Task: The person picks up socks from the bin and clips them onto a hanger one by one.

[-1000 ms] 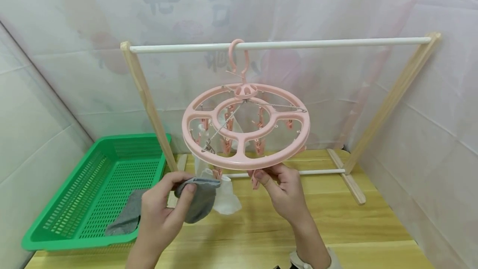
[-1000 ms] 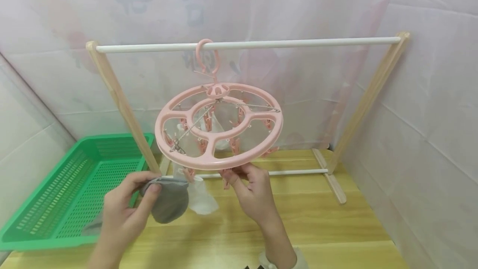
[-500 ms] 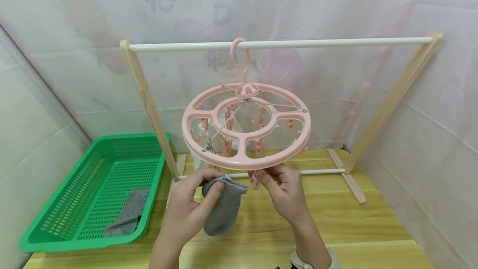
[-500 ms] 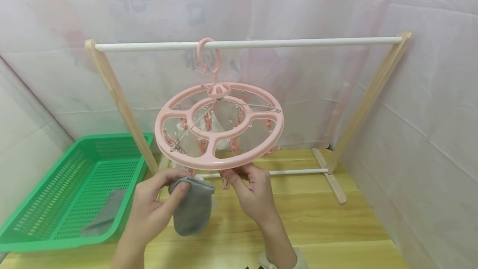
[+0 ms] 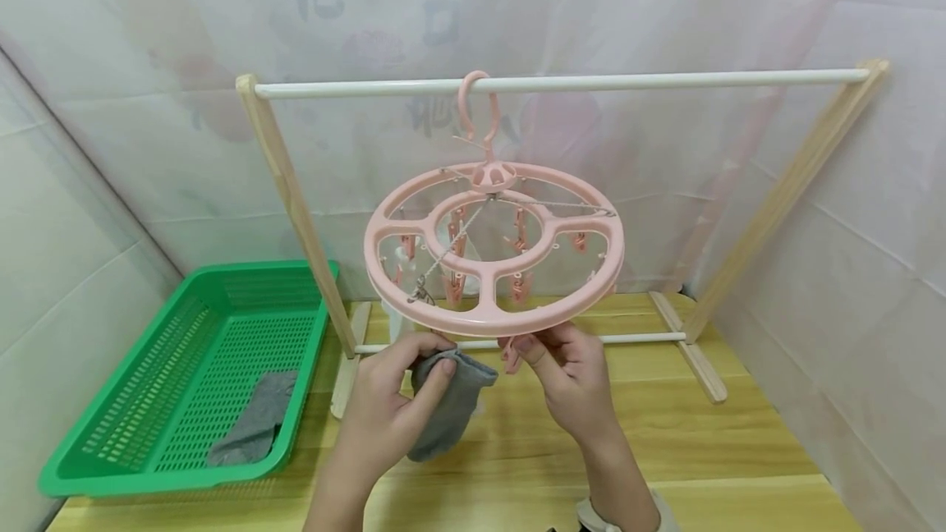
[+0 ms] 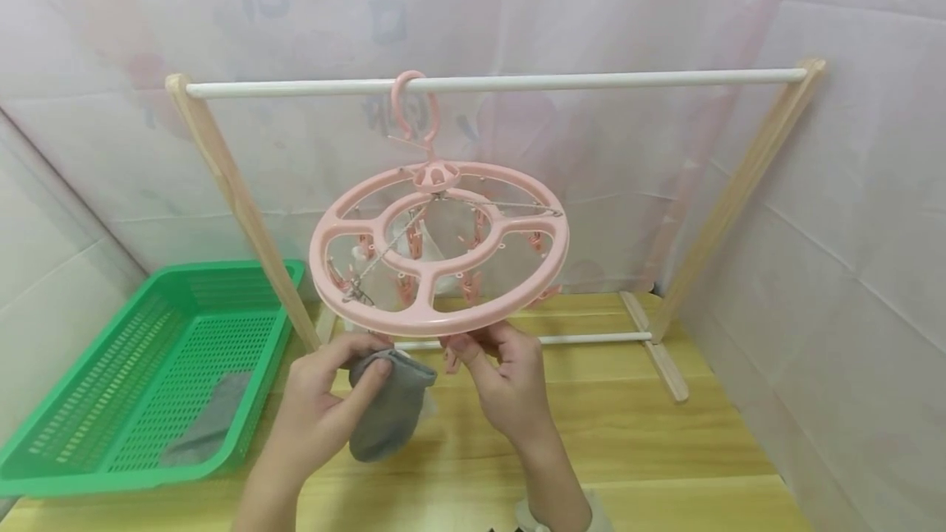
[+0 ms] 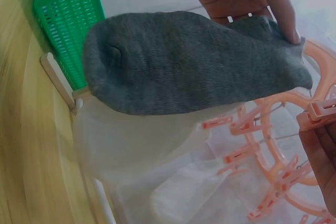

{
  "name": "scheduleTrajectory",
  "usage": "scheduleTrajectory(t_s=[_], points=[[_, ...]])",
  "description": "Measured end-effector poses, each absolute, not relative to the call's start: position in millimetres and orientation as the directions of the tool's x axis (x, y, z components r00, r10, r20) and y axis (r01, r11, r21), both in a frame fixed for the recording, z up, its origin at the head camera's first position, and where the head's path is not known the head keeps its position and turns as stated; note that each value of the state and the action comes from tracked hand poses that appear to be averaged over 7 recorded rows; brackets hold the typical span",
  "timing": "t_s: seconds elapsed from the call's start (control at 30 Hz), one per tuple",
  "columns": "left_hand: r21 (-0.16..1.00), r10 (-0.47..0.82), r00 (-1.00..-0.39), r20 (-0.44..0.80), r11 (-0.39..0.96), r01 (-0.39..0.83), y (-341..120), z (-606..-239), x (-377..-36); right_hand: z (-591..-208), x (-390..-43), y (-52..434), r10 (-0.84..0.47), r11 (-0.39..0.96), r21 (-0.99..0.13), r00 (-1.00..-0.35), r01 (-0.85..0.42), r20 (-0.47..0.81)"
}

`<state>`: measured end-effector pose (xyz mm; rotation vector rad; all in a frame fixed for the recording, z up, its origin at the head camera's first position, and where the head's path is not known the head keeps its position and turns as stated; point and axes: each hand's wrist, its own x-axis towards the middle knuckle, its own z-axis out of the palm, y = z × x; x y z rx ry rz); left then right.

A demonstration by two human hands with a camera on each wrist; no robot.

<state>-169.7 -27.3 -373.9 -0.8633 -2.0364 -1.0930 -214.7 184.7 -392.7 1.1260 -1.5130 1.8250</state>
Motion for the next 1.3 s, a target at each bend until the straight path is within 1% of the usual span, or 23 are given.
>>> scheduleTrajectory(t_s=[0.23, 0.4, 0.53, 0.8, 1.07, 1.3], points=[[0.423, 0.276, -0.574, 0.771, 0.453, 0.785, -31.4, -373.7, -172.2, -393.6, -211.2, 180.4, -0.077, -0.255, -0.535, -0.534, -0.806, 0.842], [0.424, 0.299, -0.6, 0.742, 0.484, 0.766, -33.2, -376.0, -174.6, -393.3, -212.0, 177.4, -0.061, -0.292, -0.513, -0.519, -0.808, 0.852], [0.417, 0.317, -0.608, 0.728, 0.499, 0.76, -31.9, -378.4, -176.8, -393.8, -212.4, 176.2, -0.055, -0.305, -0.508, -0.518, -0.805, 0.854], [0.424, 0.325, -0.617, 0.717, 0.5, 0.755, -27.5, -380.7, -179.3, -394.3, -212.1, 174.7, -0.056, -0.307, -0.531, -0.542, -0.79, 0.839], [0.423, 0.328, -0.602, 0.728, 0.477, 0.771, -24.2, -382.3, -181.2, -395.4, -212.1, 173.3, -0.056, -0.298, -0.552, -0.563, -0.779, 0.825], [0.415, 0.295, -0.577, 0.762, 0.462, 0.784, -18.8, -384.8, -182.4, -396.2, -211.0, 173.5, -0.057, -0.28, -0.566, -0.576, -0.775, 0.816]])
